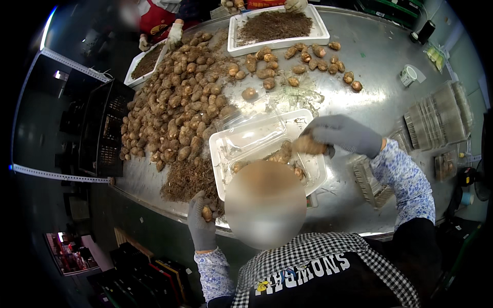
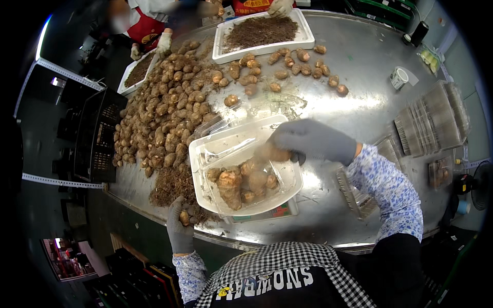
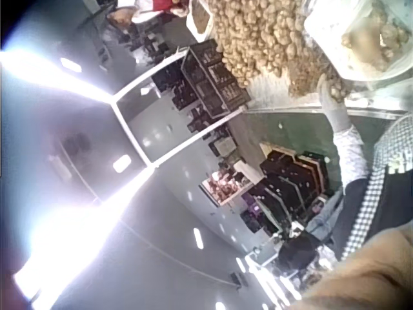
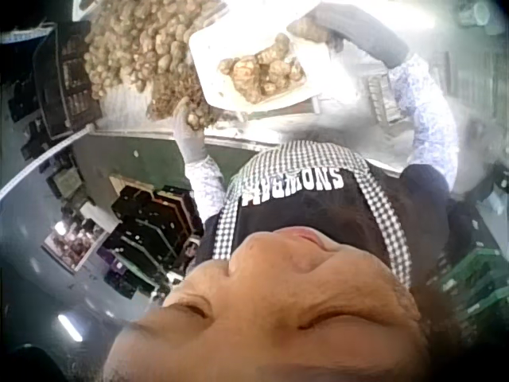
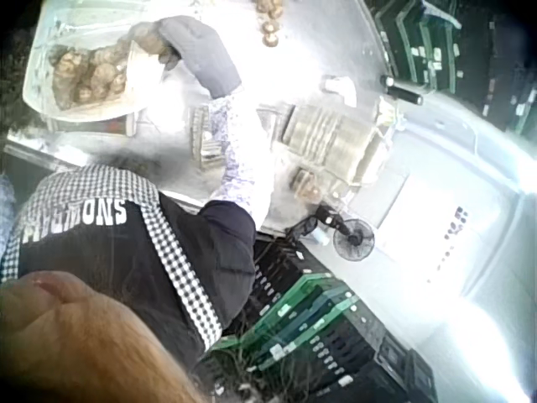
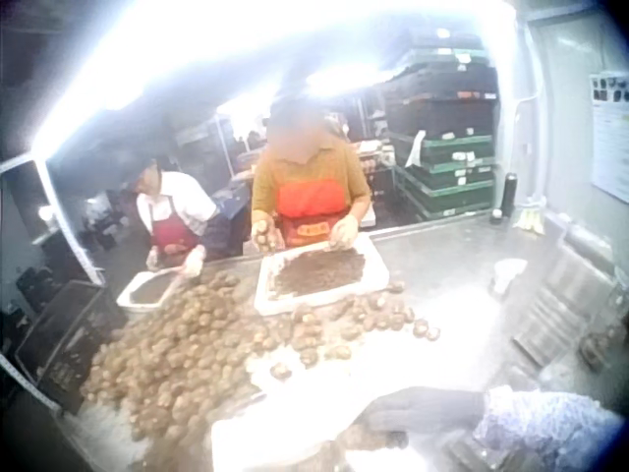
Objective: The person sorts a large pile of potatoes on a metal table, picking them up by hand and placing them into a white plastic container on a digital scale. The person repeatedly weighs the potatoes, adjusts the quantity, and then transfers the weighed batch into clear plastic packaging.
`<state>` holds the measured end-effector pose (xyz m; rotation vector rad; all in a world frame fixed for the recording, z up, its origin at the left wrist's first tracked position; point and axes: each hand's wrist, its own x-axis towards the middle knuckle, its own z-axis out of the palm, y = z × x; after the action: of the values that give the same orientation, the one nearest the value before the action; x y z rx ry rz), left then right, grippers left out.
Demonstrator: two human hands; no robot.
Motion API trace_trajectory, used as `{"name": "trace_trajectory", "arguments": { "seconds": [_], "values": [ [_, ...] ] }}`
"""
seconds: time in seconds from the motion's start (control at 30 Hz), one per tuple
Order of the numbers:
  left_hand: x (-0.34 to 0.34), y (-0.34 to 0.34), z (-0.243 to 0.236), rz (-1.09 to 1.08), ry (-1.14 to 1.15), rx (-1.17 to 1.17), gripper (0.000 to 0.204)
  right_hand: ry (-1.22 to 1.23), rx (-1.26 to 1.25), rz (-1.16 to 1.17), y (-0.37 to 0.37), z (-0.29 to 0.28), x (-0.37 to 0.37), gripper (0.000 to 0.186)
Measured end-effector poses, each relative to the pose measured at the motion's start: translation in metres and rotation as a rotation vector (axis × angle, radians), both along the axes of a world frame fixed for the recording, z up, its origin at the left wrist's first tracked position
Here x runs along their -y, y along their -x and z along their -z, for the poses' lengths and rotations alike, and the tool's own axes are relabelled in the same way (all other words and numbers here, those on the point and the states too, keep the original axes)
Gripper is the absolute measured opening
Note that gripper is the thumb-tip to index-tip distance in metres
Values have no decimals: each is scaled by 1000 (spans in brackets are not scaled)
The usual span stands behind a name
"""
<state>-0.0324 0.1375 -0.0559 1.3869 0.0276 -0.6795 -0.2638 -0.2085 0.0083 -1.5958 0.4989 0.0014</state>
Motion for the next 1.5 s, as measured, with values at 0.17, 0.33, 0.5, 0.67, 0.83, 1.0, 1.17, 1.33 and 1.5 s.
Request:
{"name": "trace_trajectory", "arguments": {
  "seconds": [0.17, 0.33, 0.5, 0.67, 0.83, 1.0, 1.17, 1.33, 1.5],
  "values": [
    [-8, 20, -2, 52, -20, -9, 29, 367, 95, 52, -14, 5, -59, 34],
    [-27, 22, 4, 99, 19, -8, 29, 710, 178, 27, 7, 3, -44, 35],
    [-46, 24, 11, 133, 8, 42, 28, 234, -33, 343, 36, -10, -35, 28],
    [-40, 27, 9, 75, 21, -22, 33, 202, -119, 326, 69, 13, -43, 30],
    [-54, 28, 19, 107, 82, -12, 40, 229, -185, 227, 92, 31, -48, 32],
    [-32, 52, -6, 160, -108, 194, 42, 238, -256, 129, 103, 35, -60, 33],
    [18, 85, -40, 431, -111, 842, 43, 283, -232, 12, 101, 35, -67, 32],
    [73, 101, -68, 654, 46, 1196, 50, 263, -295, -8, 106, 30, -73, 34],
    [87, 86, -55, 751, 3, 1180, 51, 276, -265, 41, 125, 31, -68, 33]
  ]
}}
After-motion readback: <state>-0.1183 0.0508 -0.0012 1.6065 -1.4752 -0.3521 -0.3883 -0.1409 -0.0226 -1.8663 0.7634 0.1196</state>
